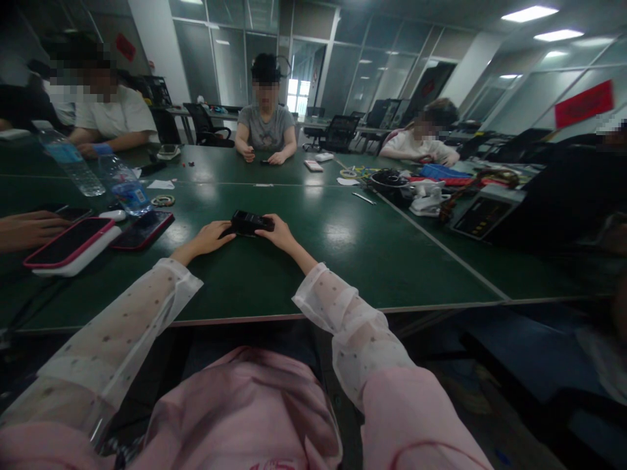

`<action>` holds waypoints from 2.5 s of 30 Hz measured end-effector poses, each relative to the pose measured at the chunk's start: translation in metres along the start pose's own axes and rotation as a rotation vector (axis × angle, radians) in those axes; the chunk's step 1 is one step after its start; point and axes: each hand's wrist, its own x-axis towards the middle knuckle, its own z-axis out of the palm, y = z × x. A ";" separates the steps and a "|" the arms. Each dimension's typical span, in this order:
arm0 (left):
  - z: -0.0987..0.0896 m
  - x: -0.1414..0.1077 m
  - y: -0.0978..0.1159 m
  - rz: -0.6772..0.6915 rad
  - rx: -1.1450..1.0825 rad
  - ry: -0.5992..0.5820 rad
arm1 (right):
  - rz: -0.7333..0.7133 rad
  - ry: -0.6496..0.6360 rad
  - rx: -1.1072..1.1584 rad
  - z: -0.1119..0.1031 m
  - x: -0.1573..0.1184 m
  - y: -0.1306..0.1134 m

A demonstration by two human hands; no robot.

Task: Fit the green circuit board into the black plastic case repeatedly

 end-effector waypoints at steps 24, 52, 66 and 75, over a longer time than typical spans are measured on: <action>0.002 0.000 -0.001 -0.012 -0.015 0.016 | 0.243 0.423 -0.403 -0.054 0.015 0.055; -0.007 0.000 0.005 -0.010 0.025 -0.019 | 0.181 0.476 -0.602 -0.050 0.019 0.067; -0.013 0.001 0.001 -0.014 -0.055 -0.110 | 0.219 0.460 -0.584 -0.051 0.019 0.064; -0.011 0.003 -0.003 -0.038 -0.071 -0.137 | 0.187 0.460 -0.581 -0.049 0.017 0.061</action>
